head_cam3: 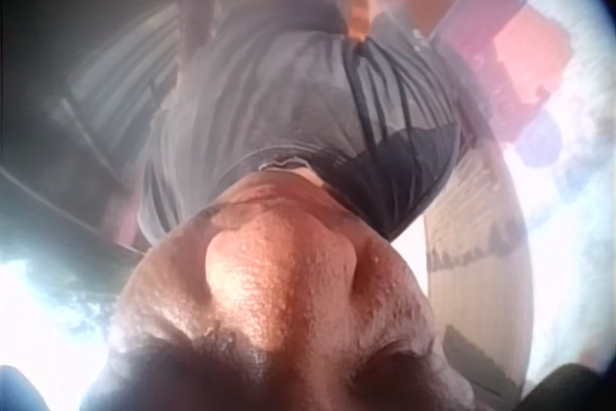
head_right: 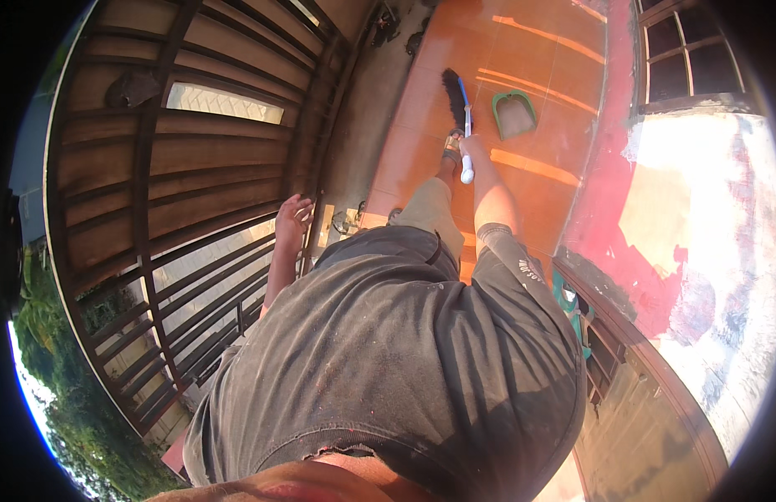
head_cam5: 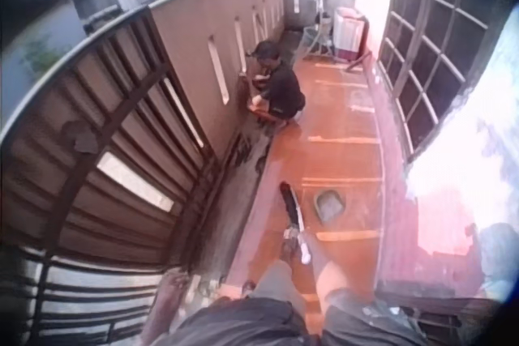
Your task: The person sweeps a tiled porch area using a broom and dustpan, collecting debris into the dustpan and moving around furniture and buckets. The person also briefly handles a small clump of debris by hand.
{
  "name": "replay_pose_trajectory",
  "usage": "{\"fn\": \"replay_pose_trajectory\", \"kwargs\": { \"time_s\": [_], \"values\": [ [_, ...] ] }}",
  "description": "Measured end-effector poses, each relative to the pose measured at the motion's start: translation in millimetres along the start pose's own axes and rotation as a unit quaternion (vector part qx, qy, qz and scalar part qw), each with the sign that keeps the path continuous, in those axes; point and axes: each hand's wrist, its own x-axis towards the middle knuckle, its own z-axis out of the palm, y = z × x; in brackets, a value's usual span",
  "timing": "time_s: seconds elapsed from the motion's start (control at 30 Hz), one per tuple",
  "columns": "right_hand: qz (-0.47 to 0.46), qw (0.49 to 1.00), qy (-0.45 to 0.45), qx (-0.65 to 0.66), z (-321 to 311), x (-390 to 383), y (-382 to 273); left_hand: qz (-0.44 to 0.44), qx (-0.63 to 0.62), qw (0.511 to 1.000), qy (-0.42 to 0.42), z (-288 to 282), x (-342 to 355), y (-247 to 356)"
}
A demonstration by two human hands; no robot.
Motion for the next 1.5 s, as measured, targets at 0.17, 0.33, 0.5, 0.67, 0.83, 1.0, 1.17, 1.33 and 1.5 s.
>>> {"fn": "replay_pose_trajectory", "kwargs": {
  "time_s": [0.17,0.33,0.5,0.67,0.83,1.0,1.17,1.33,1.5],
  "values": [
    [-0.001,0.995,-0.015,0.102,-23,-13,-62,0.003,-0.003,1.000,0.024,44,51,34],
    [0.033,0.964,-0.197,0.173,-58,-33,-96,-0.018,0.000,1.000,0.000,139,106,66],
    [0.003,0.947,-0.301,0.109,-54,53,-119,-0.009,0.069,0.996,-0.049,258,149,126],
    [-0.006,0.955,-0.290,0.062,-82,125,-157,-0.009,0.101,0.994,-0.043,295,178,159],
    [0.079,0.973,-0.172,0.131,-171,200,-130,-0.019,0.106,0.993,-0.038,313,214,172],
    [0.057,0.977,0.016,0.204,-249,254,-105,-0.037,0.099,0.988,-0.110,365,283,198],
    [0.066,0.953,0.024,0.293,-259,202,-186,-0.015,0.104,0.981,-0.165,386,365,249],
    [0.088,0.965,-0.064,0.241,-209,198,-262,-0.017,0.193,0.949,-0.250,464,446,298],
    [0.032,0.964,-0.095,0.247,-143,246,-291,0.004,0.264,0.885,-0.383,585,486,339]
  ]
}}
